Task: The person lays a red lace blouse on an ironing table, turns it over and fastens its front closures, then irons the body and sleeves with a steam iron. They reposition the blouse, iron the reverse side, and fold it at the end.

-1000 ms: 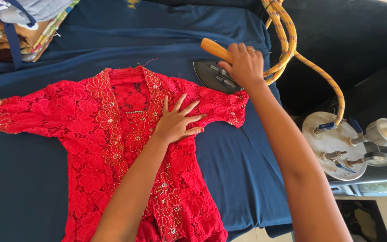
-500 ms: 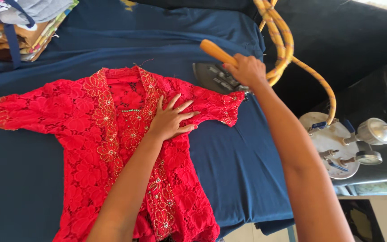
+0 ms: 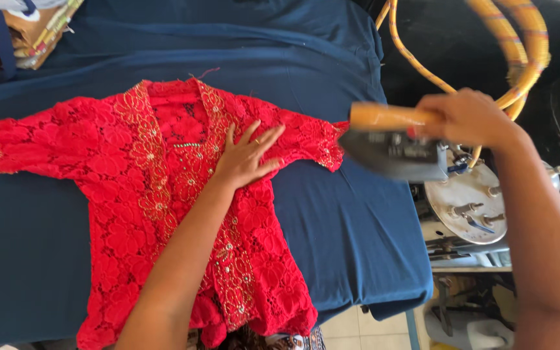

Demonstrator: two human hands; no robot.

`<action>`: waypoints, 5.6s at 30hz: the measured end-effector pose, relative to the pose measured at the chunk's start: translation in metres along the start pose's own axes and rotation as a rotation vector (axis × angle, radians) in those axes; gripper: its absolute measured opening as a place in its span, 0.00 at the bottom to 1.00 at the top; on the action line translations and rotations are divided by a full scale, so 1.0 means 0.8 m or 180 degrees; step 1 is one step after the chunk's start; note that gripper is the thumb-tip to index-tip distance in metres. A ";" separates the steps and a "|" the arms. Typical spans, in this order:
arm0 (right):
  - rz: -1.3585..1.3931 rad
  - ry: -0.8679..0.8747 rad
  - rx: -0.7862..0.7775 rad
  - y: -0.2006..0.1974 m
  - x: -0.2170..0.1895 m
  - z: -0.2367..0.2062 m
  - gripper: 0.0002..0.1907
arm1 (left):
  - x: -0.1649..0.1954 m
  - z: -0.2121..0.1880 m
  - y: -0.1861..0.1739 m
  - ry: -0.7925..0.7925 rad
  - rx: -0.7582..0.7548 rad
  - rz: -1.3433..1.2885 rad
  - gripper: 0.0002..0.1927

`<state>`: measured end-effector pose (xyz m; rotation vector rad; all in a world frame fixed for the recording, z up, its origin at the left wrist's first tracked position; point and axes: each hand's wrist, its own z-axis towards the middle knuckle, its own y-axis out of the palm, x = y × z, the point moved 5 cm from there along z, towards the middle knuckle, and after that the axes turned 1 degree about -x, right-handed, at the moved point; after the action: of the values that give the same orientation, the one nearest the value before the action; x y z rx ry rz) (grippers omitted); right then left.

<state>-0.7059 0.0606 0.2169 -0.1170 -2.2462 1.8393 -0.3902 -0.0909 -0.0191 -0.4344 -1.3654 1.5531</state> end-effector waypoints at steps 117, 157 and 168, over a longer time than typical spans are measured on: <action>0.0000 -0.0204 0.1576 0.092 -0.250 0.170 0.28 | -0.171 -0.273 -0.191 -0.1012 0.1098 0.0202 0.20; 0.1973 -0.0508 -0.0624 0.101 -0.214 0.178 0.18 | -0.155 -0.277 -0.197 -0.0643 0.0961 0.0093 0.16; 0.1073 -0.1230 -0.1431 0.010 -0.256 0.063 0.21 | -0.160 -0.279 -0.199 -0.0602 0.1092 -0.0015 0.16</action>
<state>-0.5194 -0.0285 0.1728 -0.2480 -3.0503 1.5646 -0.0898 -0.0945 0.0149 -0.0746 -1.2035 1.8185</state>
